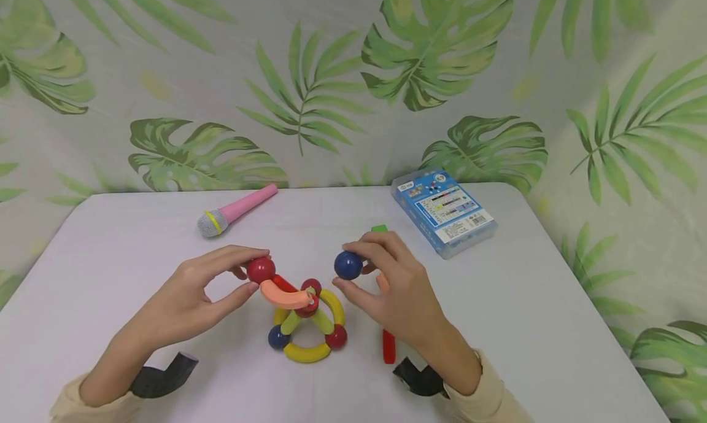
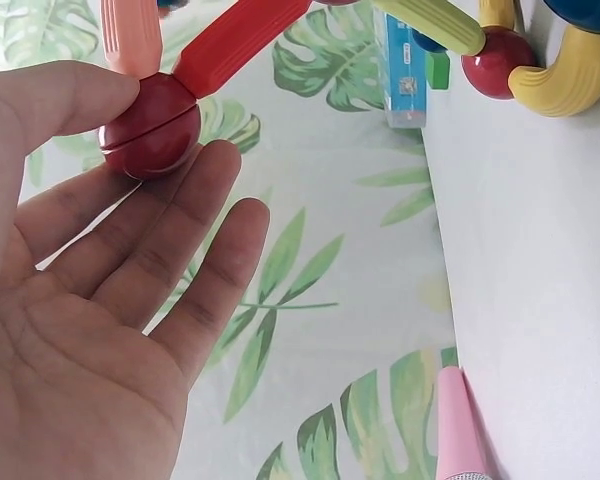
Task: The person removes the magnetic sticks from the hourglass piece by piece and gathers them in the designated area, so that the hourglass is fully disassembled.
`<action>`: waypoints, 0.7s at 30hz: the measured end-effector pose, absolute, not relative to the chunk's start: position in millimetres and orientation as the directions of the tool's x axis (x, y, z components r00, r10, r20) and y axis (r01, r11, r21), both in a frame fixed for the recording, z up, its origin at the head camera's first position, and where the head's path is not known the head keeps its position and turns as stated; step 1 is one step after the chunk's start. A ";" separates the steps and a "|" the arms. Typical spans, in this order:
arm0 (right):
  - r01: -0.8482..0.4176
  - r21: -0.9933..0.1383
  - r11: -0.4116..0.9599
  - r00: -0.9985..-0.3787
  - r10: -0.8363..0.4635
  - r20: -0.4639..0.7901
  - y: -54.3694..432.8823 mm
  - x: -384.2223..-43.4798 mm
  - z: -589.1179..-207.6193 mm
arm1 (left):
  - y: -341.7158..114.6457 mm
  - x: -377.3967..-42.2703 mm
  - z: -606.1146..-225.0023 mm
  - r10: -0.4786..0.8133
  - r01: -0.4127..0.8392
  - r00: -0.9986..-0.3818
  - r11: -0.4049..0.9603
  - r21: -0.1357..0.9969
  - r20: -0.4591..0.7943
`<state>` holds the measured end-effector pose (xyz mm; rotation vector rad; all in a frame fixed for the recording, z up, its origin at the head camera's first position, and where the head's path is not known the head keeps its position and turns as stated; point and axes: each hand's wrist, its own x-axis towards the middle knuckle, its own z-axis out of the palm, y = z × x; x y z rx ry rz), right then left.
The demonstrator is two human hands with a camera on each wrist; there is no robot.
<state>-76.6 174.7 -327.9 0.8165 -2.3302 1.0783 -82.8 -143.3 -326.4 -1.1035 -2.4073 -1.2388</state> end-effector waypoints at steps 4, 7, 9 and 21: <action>-0.625 -0.525 0.578 -0.754 -0.273 0.597 194.7 -97.0 -336.8 | -143.2 -82.9 -326.9 0.525 0.713 -0.688 0.362 0.601 0.501; -0.589 -0.531 0.609 -0.775 -0.240 0.585 210.0 -111.4 -346.5 | -143.0 -82.6 -326.7 0.526 0.719 -0.682 0.356 0.596 0.508; -0.557 -0.545 0.626 -0.798 -0.221 0.561 218.6 -119.1 -353.7 | -142.9 -82.4 -326.7 0.526 0.720 -0.681 0.356 0.596 0.509; -0.296 -0.622 0.725 -0.951 -0.164 0.261 243.1 -144.8 -394.0 | -143.5 -81.6 -326.2 0.524 0.707 -0.694 0.368 0.604 0.493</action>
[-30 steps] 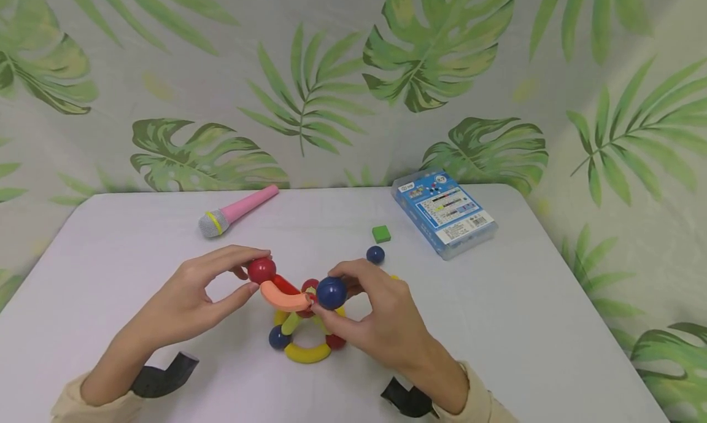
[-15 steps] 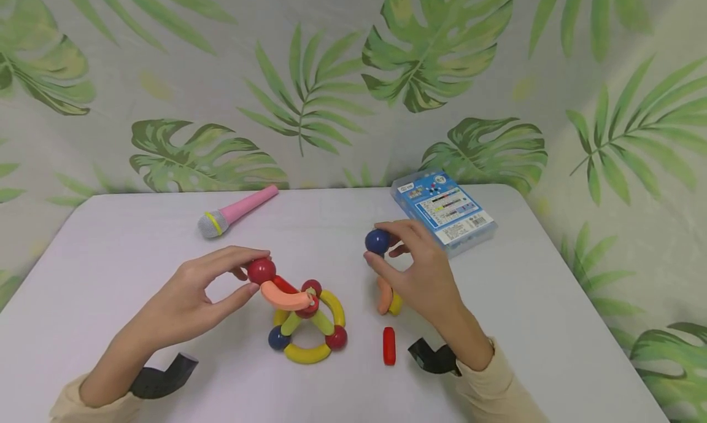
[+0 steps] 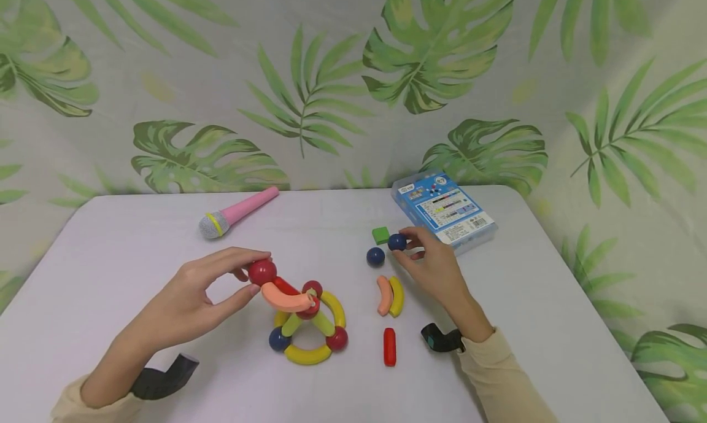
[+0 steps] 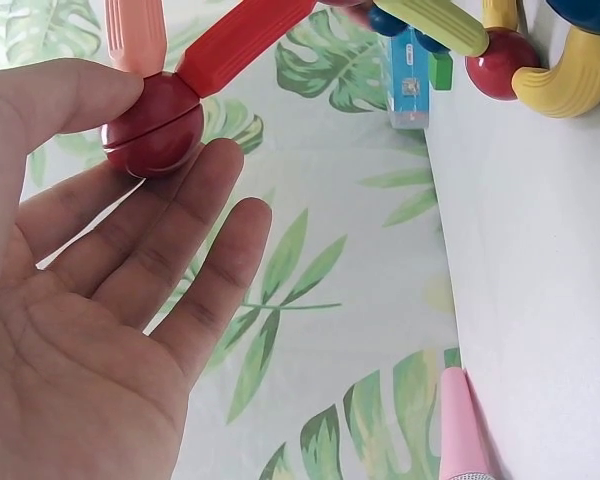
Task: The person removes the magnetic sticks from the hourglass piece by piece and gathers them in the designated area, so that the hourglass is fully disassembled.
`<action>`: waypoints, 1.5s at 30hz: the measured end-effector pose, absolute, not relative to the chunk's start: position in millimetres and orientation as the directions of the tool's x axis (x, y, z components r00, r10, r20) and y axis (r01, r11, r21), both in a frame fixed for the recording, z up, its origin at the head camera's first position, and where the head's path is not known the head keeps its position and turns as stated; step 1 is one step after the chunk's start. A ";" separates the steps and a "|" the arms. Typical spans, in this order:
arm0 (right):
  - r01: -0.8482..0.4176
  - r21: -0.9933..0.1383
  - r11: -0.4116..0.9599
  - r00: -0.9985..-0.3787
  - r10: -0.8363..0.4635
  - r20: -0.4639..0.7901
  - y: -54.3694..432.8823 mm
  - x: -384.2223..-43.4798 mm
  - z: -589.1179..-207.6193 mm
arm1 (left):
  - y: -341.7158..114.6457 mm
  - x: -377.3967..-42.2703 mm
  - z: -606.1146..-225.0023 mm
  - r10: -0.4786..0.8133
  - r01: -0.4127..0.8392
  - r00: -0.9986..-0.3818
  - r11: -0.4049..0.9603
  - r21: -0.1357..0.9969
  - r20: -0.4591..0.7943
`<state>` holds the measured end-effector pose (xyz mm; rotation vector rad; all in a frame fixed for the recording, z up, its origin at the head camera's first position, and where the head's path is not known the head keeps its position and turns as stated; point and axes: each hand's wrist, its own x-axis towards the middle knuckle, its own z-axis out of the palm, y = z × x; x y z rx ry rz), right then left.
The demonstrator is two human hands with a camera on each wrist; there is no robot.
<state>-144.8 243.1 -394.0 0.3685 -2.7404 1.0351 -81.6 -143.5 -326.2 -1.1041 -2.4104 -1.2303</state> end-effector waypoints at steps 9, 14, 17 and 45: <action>-0.226 -0.605 0.764 -0.974 -0.169 0.151 247.9 -151.0 -413.7 | -141.9 -83.3 -325.3 0.532 0.716 -0.684 0.355 0.601 0.499; -0.227 -0.582 0.781 -0.974 -0.173 0.147 248.1 -150.4 -413.2 | -141.9 -83.1 -326.0 0.531 0.711 -0.689 0.361 0.604 0.493; -0.230 -0.565 0.793 -0.973 -0.174 0.152 248.4 -149.4 -408.2 | -142.2 -82.8 -326.6 0.528 0.708 -0.693 0.366 0.605 0.491; -0.703 -0.566 0.431 -0.694 -0.589 0.413 157.1 -53.9 -330.8 | -140.6 -77.3 -321.7 0.543 0.726 -0.669 0.332 0.603 0.507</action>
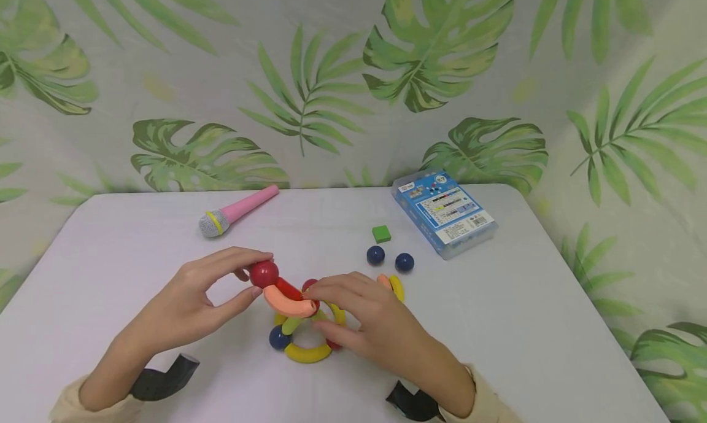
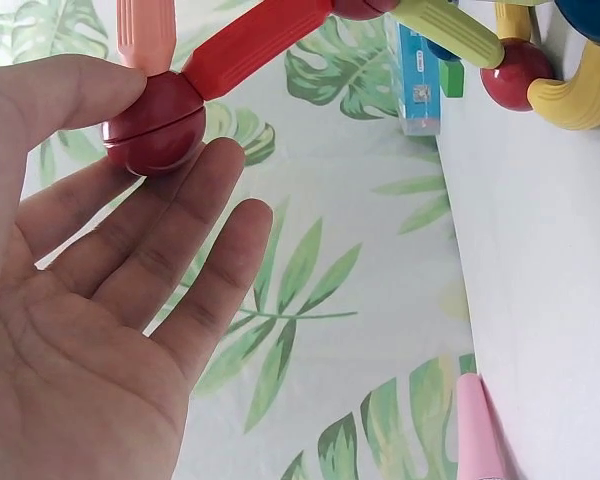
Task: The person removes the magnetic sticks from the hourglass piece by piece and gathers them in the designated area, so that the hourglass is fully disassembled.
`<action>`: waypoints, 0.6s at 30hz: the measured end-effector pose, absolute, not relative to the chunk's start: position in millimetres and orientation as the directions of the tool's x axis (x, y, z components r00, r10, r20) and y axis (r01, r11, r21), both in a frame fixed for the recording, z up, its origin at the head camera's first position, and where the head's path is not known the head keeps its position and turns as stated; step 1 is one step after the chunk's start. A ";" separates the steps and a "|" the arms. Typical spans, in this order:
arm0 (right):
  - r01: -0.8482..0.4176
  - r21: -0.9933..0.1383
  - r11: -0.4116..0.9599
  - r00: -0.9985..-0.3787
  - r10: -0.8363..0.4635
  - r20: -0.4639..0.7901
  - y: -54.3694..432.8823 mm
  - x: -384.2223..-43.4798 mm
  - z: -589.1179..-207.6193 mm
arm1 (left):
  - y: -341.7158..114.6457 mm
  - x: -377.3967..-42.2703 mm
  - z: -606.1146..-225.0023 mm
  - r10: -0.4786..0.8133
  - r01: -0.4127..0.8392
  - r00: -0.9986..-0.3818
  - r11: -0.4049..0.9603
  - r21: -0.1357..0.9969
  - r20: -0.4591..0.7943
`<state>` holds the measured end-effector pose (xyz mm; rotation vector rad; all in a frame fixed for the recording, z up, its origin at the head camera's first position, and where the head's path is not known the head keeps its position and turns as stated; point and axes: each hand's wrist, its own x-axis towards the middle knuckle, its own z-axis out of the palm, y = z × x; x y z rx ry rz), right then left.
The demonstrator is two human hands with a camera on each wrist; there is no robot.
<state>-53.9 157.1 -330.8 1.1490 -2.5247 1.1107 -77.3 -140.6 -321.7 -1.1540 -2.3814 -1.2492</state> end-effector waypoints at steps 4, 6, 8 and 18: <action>-0.747 -0.522 0.411 -0.654 -0.594 0.468 151.0 -50.3 -333.9 | -140.6 -76.8 -321.1 0.548 0.733 -0.661 0.323 0.599 0.513; -0.758 -0.521 0.393 -0.643 -0.584 0.495 149.2 -49.7 -335.4 | -140.4 -76.9 -321.1 0.550 0.734 -0.659 0.320 0.599 0.514; -0.774 -0.513 0.371 -0.626 -0.573 0.529 147.8 -49.6 -336.7 | -140.1 -76.9 -321.0 0.551 0.735 -0.657 0.319 0.598 0.515; -0.763 -0.541 0.352 -0.639 -0.533 0.554 145.7 -47.5 -333.9 | -139.5 -76.7 -321.2 0.546 0.738 -0.656 0.322 0.593 0.520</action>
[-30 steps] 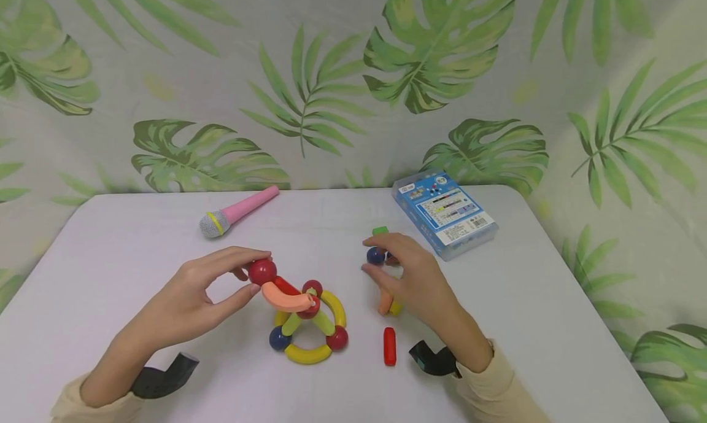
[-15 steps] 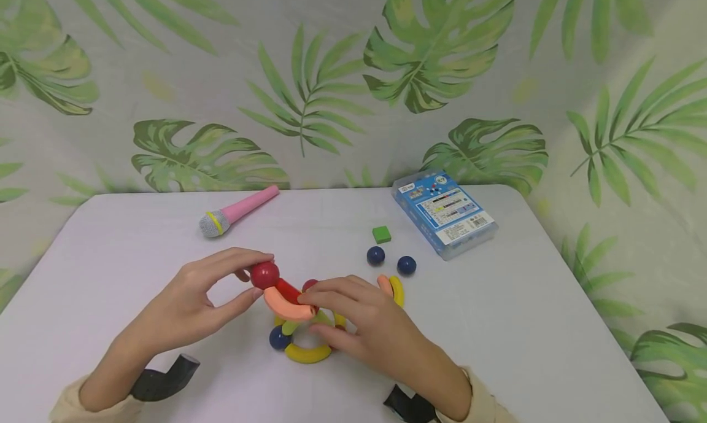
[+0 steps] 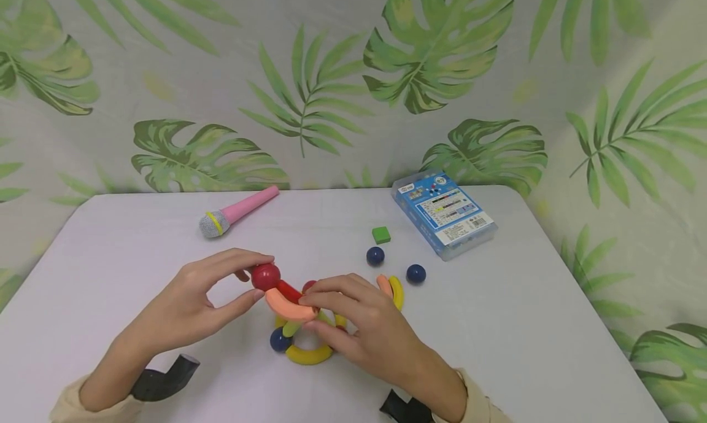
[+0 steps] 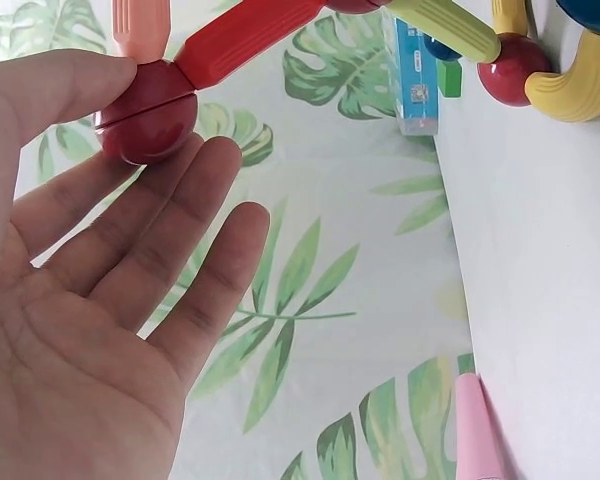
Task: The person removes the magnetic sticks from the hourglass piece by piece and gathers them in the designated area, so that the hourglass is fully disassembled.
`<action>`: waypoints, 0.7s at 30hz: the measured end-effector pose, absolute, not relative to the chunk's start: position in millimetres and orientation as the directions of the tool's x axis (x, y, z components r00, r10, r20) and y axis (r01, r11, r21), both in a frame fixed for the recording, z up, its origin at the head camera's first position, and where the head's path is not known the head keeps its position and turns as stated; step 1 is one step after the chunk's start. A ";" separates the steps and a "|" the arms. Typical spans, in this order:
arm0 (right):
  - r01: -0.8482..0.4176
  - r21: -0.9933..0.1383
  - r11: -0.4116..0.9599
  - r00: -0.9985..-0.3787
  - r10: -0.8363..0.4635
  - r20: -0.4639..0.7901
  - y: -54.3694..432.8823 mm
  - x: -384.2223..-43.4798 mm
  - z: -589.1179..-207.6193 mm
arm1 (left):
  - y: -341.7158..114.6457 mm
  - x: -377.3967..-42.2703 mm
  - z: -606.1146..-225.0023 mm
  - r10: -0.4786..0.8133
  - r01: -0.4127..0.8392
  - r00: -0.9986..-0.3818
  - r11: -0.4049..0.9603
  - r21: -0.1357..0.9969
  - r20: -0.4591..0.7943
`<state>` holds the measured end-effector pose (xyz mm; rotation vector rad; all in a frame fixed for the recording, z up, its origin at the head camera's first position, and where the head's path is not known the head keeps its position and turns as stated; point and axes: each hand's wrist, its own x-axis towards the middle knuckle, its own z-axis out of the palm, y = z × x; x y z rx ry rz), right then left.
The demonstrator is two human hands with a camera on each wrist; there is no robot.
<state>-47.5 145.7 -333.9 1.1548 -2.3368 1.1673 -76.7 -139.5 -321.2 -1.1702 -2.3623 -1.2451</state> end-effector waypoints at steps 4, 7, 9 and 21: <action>-0.734 -0.591 0.333 -0.667 -0.516 0.537 147.9 -45.9 -331.7 | -139.6 -78.0 -322.1 0.537 0.734 -0.665 0.345 0.585 0.518; -0.711 -0.630 0.313 -0.687 -0.503 0.525 150.8 -46.6 -330.6 | -140.1 -79.1 -323.2 0.528 0.728 -0.674 0.359 0.584 0.516; -0.694 -0.655 0.299 -0.700 -0.492 0.517 153.8 -48.4 -329.6 | -140.5 -79.6 -323.9 0.527 0.722 -0.680 0.361 0.590 0.510; -0.581 -0.721 0.379 -0.809 -0.369 0.458 190.9 -64.4 -317.2 | -141.6 -80.3 -325.6 0.529 0.720 -0.682 0.361 0.593 0.505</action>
